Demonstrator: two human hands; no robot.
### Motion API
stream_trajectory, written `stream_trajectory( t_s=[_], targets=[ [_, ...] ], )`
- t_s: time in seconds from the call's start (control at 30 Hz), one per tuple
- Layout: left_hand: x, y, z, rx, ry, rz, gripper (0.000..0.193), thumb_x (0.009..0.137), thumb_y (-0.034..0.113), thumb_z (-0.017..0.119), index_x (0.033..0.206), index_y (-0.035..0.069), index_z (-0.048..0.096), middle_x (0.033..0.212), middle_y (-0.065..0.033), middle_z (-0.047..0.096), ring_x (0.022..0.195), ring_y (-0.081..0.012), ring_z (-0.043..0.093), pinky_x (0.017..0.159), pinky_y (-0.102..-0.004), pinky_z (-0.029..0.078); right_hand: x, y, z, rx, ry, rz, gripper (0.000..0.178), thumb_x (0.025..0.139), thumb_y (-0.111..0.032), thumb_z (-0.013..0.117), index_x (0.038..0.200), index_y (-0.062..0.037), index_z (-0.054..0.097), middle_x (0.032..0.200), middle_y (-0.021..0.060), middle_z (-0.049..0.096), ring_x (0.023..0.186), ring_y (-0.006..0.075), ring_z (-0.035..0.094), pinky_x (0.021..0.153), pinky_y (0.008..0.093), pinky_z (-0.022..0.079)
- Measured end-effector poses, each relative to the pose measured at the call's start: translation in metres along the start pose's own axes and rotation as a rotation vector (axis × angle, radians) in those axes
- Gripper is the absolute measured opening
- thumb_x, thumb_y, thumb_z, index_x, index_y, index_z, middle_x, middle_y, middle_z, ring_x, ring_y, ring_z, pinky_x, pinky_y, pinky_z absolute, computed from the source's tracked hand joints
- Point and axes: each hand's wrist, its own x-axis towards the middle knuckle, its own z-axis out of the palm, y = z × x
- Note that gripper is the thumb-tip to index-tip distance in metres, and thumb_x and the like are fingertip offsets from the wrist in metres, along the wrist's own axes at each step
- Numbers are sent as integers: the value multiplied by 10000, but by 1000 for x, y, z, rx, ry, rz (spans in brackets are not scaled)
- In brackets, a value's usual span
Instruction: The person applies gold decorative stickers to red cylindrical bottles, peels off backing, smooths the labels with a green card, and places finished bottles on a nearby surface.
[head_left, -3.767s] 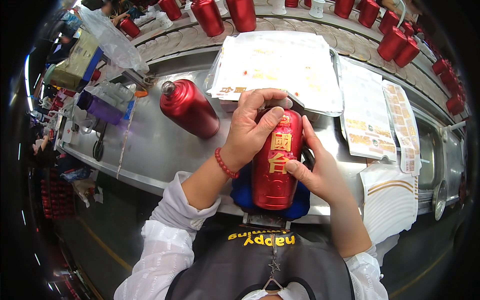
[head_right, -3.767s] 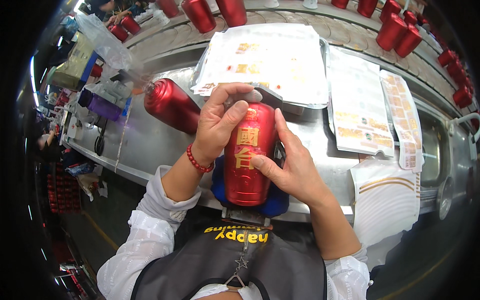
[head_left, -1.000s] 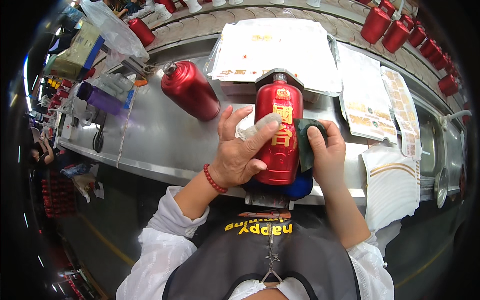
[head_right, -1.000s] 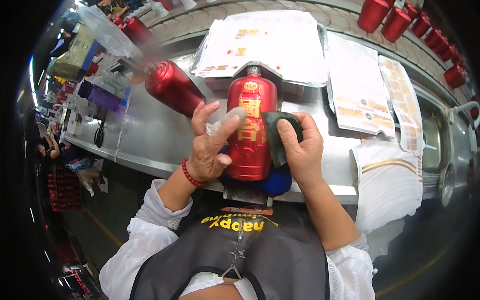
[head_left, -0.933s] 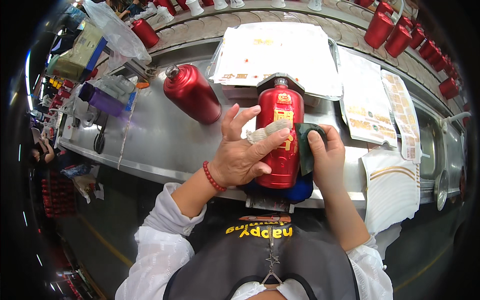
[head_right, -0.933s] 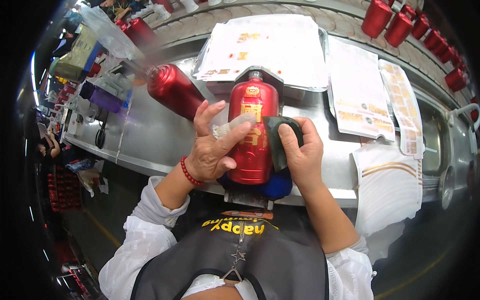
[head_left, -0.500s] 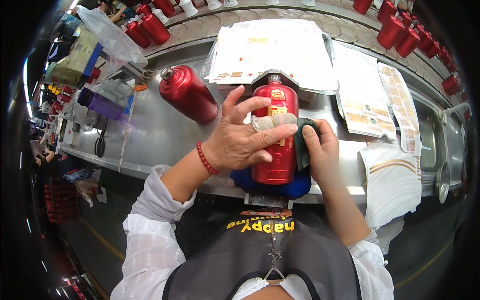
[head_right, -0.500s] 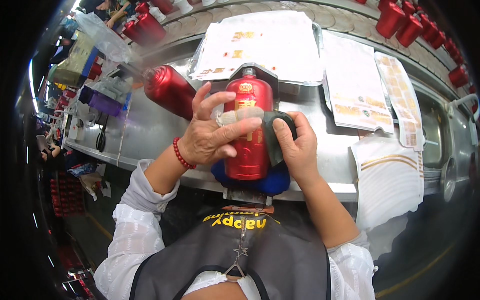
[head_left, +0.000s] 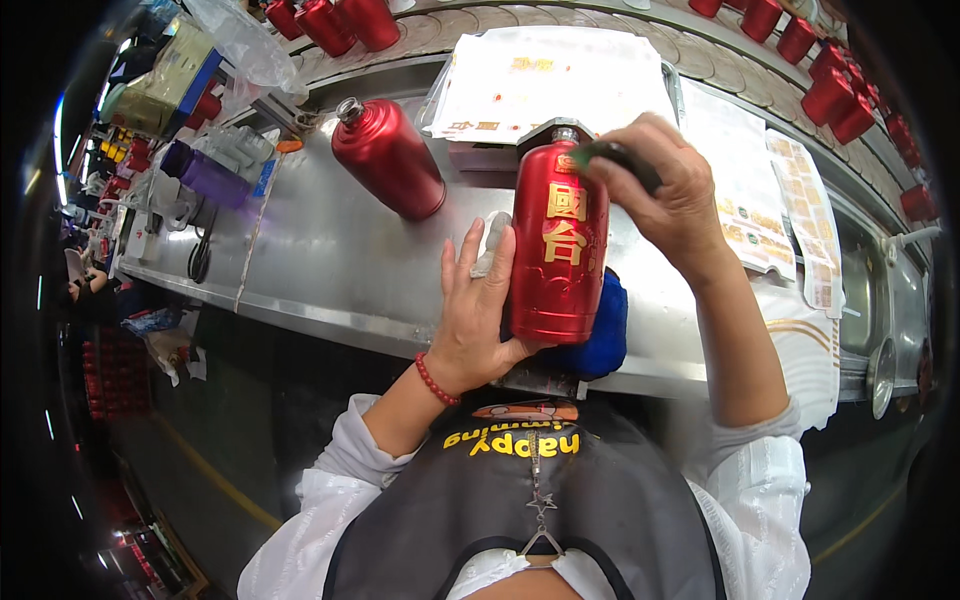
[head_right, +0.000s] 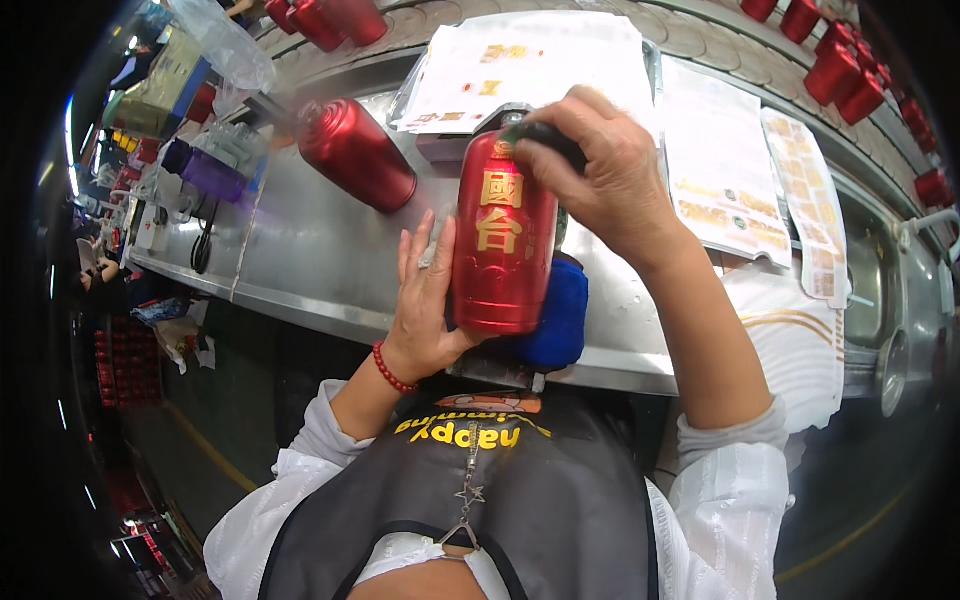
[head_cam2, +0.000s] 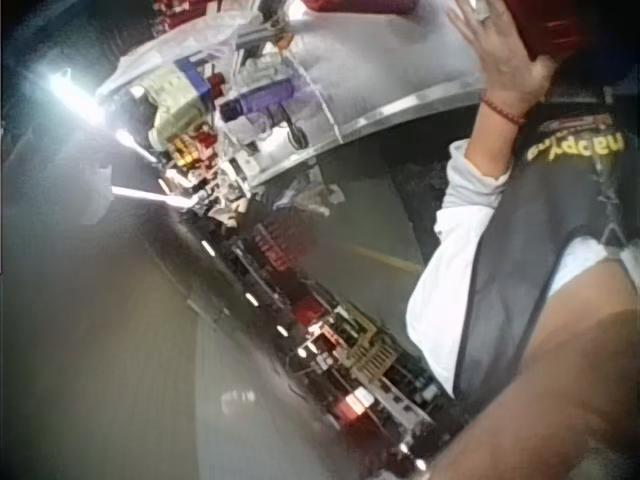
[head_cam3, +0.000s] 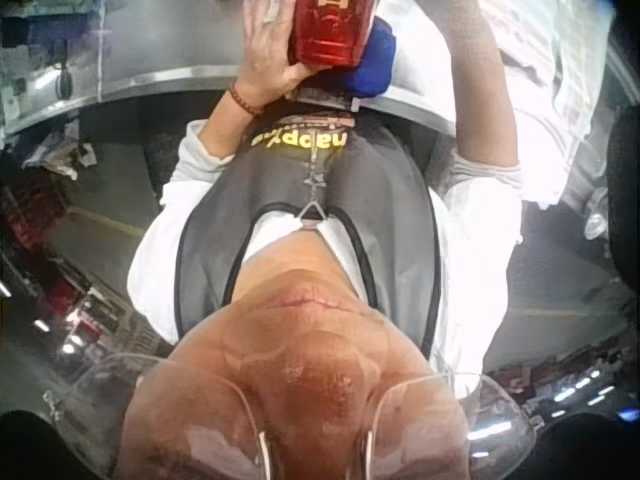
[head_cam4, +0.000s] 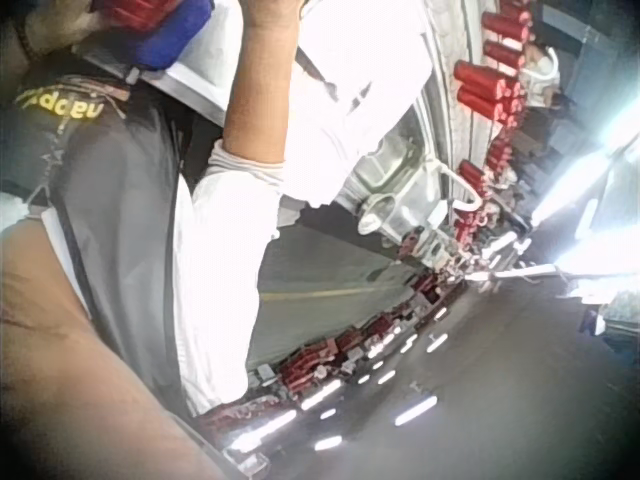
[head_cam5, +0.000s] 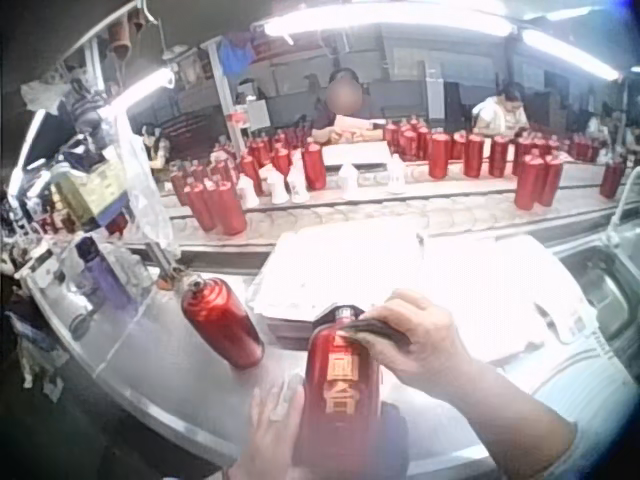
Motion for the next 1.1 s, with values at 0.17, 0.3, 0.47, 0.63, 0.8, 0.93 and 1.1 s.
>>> stream_trajectory(
  t_s=[0.17, 0.3, 0.47, 0.63, 0.8, 0.93, 1.1],
  targets=[
    [-4, -6, 4, -18, 21, -14, 1100, 842, 649, 650, 1569, -42, 198, 1570, -259, 325, 1466, -478, 242, 1156, -658, 100, -40, -41, -6, 111, -531, -380, 233, 748, -65, 758, 963, -91, 672, 853, 49, 557, 860, 199, 611, 840, 400, 467],
    [-2, -4, 7, -76, 32, 16, 1082, 861, 647, 633, 1567, -47, 196, 1559, -263, 336, 1463, -478, 246, 1160, -654, 99, -39, 8, -3, 501, -59, 439, 213, 774, -33, 787, 970, -27, 704, 842, 83, 628, 778, 205, 623, 686, 280, 494],
    [-5, -7, 9, -82, 45, -7, 1077, 868, 691, 590, 1566, -35, 208, 1556, -254, 345, 1474, -473, 216, 1168, -645, 80, -85, -11, 17, 47, -69, -326, 333, 690, -2, 797, 1007, -60, 711, 843, 82, 618, 772, 250, 604, 680, 339, 475],
    [15, -7, -16, 44, 18, 343, 840, 916, 742, 419, 1495, 134, 445, 1462, -91, 519, 1456, -378, 273, 1203, -603, 7, -113, -5, -3, 315, 49, 166, 136, 858, -48, 743, 963, -21, 660, 841, 67, 624, 721, 142, 582, 647, 258, 452],
    [87, -14, -42, 234, -109, 629, 670, 960, 703, 282, 1299, 278, 673, 1143, 72, 720, 1309, -195, 440, 1240, -515, 4, -123, -15, -23, 145, 109, 426, 220, 959, -102, 624, 1151, 3, 608, 1060, 135, 682, 936, 209, 659, 812, 292, 506],
    [104, -18, -44, 197, -87, 560, 653, 982, 671, 294, 1280, 245, 689, 989, 54, 752, 1253, -188, 484, 1239, -495, 36, -117, 25, -81, -251, 136, 240, 241, 895, 106, 491, 1034, 29, 672, 1402, 179, 580, 1192, 266, 608, 973, 334, 491],
    [89, -13, -27, 94, -17, 549, 662, 1002, 653, 296, 1134, 209, 769, 1066, 54, 724, 1178, -197, 506, 1229, -484, 107, -104, 155, -187, -883, -166, 852, 340, 878, -226, 604, 1047, 43, 724, 1078, 264, 696, 1039, 412, 659, 1009, 423, 466]
  ],
)
